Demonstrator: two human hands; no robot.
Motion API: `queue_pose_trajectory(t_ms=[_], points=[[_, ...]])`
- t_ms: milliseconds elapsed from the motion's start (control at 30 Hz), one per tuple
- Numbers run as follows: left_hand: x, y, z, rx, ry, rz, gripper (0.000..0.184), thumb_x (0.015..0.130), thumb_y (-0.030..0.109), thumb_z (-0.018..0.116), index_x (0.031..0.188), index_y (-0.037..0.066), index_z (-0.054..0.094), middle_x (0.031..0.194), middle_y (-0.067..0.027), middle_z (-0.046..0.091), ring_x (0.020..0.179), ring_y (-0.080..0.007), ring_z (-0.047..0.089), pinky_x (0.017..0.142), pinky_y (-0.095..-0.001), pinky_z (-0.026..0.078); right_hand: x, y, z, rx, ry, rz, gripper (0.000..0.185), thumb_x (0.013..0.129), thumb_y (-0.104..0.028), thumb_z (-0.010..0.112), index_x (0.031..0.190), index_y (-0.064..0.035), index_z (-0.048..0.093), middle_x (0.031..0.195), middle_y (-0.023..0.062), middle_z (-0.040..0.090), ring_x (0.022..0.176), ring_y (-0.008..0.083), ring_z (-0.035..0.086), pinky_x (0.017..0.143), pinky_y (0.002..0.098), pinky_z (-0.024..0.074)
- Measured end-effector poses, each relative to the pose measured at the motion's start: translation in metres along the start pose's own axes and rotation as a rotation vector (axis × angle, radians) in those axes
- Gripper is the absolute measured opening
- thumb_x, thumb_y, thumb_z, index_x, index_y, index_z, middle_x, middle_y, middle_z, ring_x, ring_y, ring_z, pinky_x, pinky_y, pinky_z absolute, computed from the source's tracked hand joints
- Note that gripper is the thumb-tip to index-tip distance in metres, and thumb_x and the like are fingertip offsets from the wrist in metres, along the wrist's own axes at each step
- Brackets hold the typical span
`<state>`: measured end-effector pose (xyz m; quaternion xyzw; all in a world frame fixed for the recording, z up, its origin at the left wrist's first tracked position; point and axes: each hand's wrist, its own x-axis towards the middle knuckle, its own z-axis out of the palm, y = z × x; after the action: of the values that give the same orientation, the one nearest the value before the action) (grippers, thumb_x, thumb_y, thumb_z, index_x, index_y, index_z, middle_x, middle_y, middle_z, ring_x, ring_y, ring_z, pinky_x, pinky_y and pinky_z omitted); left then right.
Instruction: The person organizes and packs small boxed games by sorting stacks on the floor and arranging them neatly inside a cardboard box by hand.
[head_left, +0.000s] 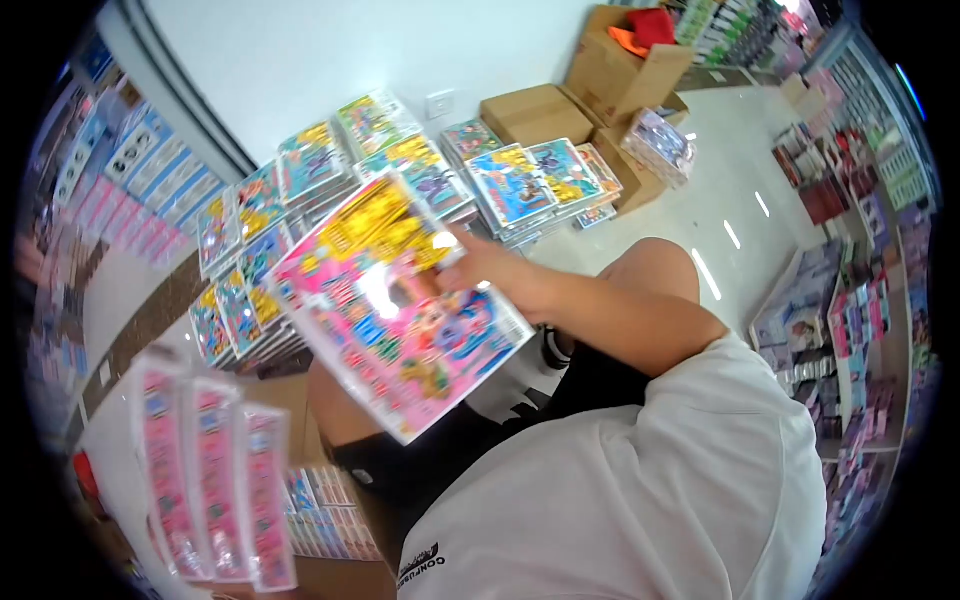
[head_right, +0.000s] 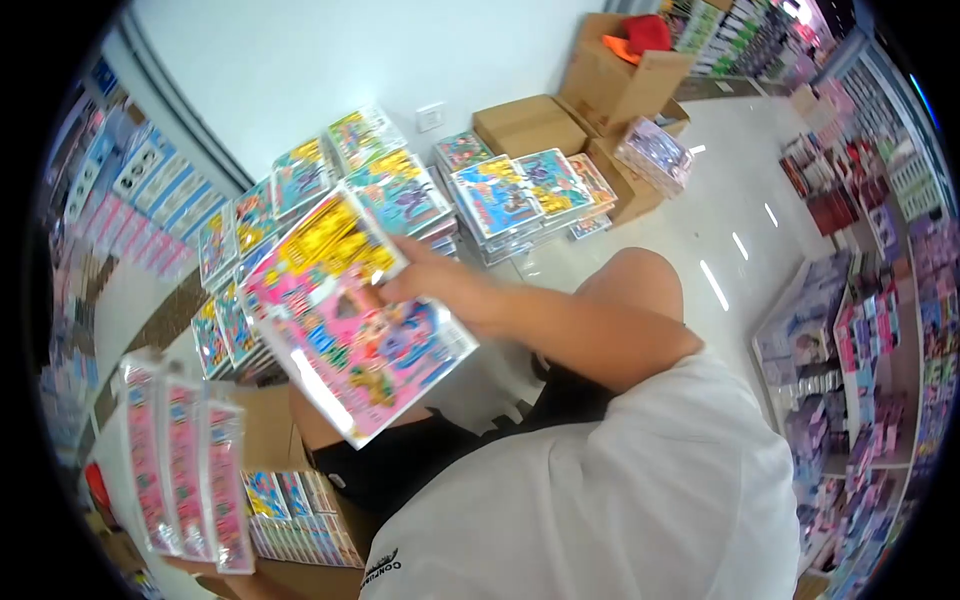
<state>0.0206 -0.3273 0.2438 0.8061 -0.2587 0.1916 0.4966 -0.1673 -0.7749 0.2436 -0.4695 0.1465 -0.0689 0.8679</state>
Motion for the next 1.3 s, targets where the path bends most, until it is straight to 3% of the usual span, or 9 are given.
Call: queue_pose_trajectory(t_ms=[200, 300, 400, 600, 867, 933, 967, 1100, 1300], points=[[0.035, 0.091, 0.161, -0.192, -0.350, 0.259, 0.035, 0.106, 0.028, 0.046, 0.126, 0.000, 0.056, 0.118, -0.0178, 0.065, 0.120, -0.0332, 0.062, 0.122, -0.0620, 0.027, -0.109, -0.107, -0.175, -0.379, 0.547, -0.361, 0.093, 0.082, -0.026, 0.072, 0.161, -0.0021, 0.029, 0.124, 0.0113, 0.066, 0.099, 0.0181, 0.066, 0.093, 0.0336, 0.0533], [0.033, 0.132, 0.252, -0.263, -0.539, 0.395, 0.037, 0.110, 0.031, 0.039, 0.121, 0.002, 0.060, 0.113, -0.0160, 0.067, 0.119, -0.0324, 0.062, 0.125, -0.0647, 0.022, -0.152, -0.135, -0.295, -0.405, 0.721, -0.503, 0.088, 0.086, -0.023, 0.070, 0.160, 0.0012, 0.030, 0.135, 0.0191, 0.061, 0.118, 0.0226, 0.063, 0.102, 0.0346, 0.0515], [0.026, 0.192, 0.347, -0.259, -0.580, 0.994, 0.046, 0.111, 0.026, 0.047, 0.154, 0.013, 0.039, 0.137, -0.0159, 0.058, 0.128, -0.0344, 0.060, 0.121, -0.0669, 0.030, -0.171, -0.143, -0.410, -0.564, 0.901, -0.511, 0.096, 0.081, -0.025, 0.075, 0.160, 0.0022, 0.028, 0.134, 0.0220, 0.061, 0.111, 0.0264, 0.067, 0.097, 0.0375, 0.0553], [-0.007, 0.231, 0.502, -0.360, -0.717, 1.112, 0.081, 0.095, 0.033, 0.077, 0.159, 0.014, 0.030, 0.146, -0.0151, 0.051, 0.134, -0.0366, 0.055, 0.116, -0.0625, 0.036, -0.133, -0.111, -0.587, -1.159, 0.969, -0.285, 0.106, 0.071, -0.035, 0.084, 0.160, -0.0029, 0.036, 0.137, 0.0299, 0.058, 0.122, 0.0377, 0.062, 0.107, 0.0431, 0.0494], [-0.073, 0.251, 0.659, -0.321, -0.815, 1.073, 0.092, 0.087, 0.032, 0.086, 0.157, 0.013, 0.030, 0.142, -0.0153, 0.053, 0.137, -0.0355, 0.053, 0.116, -0.0581, 0.037, -0.068, -0.080, -0.701, -0.938, 0.757, -0.042, 0.101, 0.074, -0.040, 0.077, 0.161, -0.0076, 0.039, 0.141, 0.0225, 0.060, 0.129, 0.0342, 0.059, 0.110, 0.0386, 0.0452], [-0.065, 0.223, 0.619, -0.344, -0.782, 1.102, 0.094, 0.085, 0.035, 0.088, 0.156, 0.012, 0.030, 0.141, -0.0150, 0.053, 0.137, -0.0356, 0.053, 0.116, -0.0581, 0.037, -0.059, -0.078, -0.660, -1.031, 0.782, -0.037, 0.099, 0.075, -0.043, 0.075, 0.161, -0.0082, 0.041, 0.142, 0.0213, 0.060, 0.129, 0.0333, 0.059, 0.109, 0.0389, 0.0460], [-0.074, 0.224, 0.624, -0.349, -0.754, 1.049, 0.070, 0.091, 0.023, 0.081, 0.144, 0.013, 0.036, 0.130, -0.0136, 0.060, 0.127, -0.0353, 0.062, 0.116, -0.0601, 0.037, -0.056, -0.077, -0.668, -1.058, 0.779, -0.017, 0.097, 0.077, -0.044, 0.074, 0.161, -0.0084, 0.041, 0.143, 0.0206, 0.060, 0.125, 0.0295, 0.063, 0.106, 0.0379, 0.0487], [-0.087, 0.218, 0.650, -0.365, -0.749, 1.050, 0.070, 0.089, 0.027, 0.084, 0.140, 0.013, 0.038, 0.128, -0.0124, 0.060, 0.127, -0.0350, 0.061, 0.118, -0.0594, 0.036, -0.048, -0.075, -0.656, -0.623, 0.696, 0.104, 0.094, 0.081, -0.048, 0.071, 0.161, -0.0086, 0.041, 0.140, 0.0190, 0.063, 0.118, 0.0236, 0.067, 0.102, 0.0344, 0.0521], [-0.109, 0.221, 0.686, -0.335, -0.800, 1.061, 0.075, 0.086, 0.029, 0.086, 0.140, 0.012, 0.037, 0.132, -0.0138, 0.060, 0.129, -0.0356, 0.060, 0.121, -0.0610, 0.029, -0.037, -0.058, -0.678, -1.049, 0.830, 0.127, 0.078, 0.089, -0.038, 0.070, 0.159, -0.0123, 0.045, 0.140, 0.0172, 0.065, 0.119, 0.0284, 0.069, 0.101, 0.0366, 0.0536]])
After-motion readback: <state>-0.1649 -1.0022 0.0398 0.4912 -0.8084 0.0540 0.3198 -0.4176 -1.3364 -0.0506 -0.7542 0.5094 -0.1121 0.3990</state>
